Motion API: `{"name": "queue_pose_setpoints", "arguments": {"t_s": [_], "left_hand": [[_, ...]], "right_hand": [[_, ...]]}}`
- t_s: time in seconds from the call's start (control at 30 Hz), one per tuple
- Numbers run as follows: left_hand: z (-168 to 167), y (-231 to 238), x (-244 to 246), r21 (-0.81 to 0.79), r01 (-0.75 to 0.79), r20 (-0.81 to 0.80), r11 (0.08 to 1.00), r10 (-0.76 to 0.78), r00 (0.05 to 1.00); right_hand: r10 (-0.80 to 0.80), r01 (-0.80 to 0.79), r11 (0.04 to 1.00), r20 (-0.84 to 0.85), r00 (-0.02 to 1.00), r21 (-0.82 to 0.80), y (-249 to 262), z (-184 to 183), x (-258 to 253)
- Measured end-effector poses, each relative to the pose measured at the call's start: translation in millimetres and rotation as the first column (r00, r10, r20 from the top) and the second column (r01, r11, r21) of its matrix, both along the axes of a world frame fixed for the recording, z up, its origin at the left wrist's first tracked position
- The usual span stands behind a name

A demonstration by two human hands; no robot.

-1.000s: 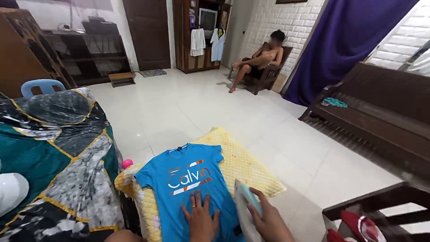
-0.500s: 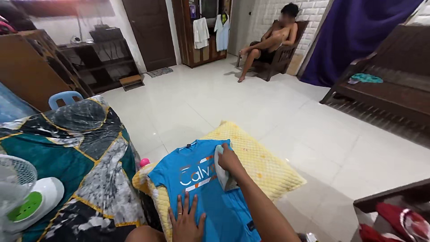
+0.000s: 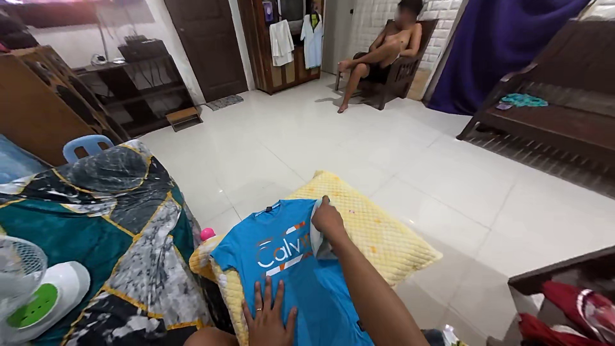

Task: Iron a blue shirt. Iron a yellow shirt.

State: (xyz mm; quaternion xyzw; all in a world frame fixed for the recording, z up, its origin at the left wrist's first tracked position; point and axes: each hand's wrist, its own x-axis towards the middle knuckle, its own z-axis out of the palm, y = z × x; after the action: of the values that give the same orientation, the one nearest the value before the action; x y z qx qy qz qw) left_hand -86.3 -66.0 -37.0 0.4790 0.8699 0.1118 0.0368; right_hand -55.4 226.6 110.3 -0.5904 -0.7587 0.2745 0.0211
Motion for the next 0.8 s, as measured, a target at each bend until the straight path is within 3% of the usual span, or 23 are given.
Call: {"name": "queue_pose_setpoints", "arguments": {"t_s": [0.13, 0.37, 0.63, 0.8], "left_hand": [[0.5, -1.2, 1.0, -0.011, -0.011, 0.016, 1.0, 0.012, 1.0], [0.4, 0.2, 1.2, -0.001, -0.012, 0.058, 1.0, 0.012, 0.998], [0.2, -0.7, 0.6, 0.003, -0.008, 0.067, 1.0, 0.008, 0.998], [1.2, -0.3, 2.8, 0.03, -0.021, 0.097, 0.999, 0.018, 0.995]], "right_hand": [[-0.007, 0.007, 1.0, 0.029, 1.0, 0.013, 28.1, -5.2, -21.2], [0.017, -0.017, 1.0, 0.071, 0.997, 0.0, -38.0, -2.0, 2.3], [0.046, -0.046, 0.999, 0.018, 0.999, -0.01, 49.3, -4.0, -15.1], [0.093, -0.093, 0.996, 0.037, 0.995, -0.001, 24.7, -9.6, -12.1]]}}
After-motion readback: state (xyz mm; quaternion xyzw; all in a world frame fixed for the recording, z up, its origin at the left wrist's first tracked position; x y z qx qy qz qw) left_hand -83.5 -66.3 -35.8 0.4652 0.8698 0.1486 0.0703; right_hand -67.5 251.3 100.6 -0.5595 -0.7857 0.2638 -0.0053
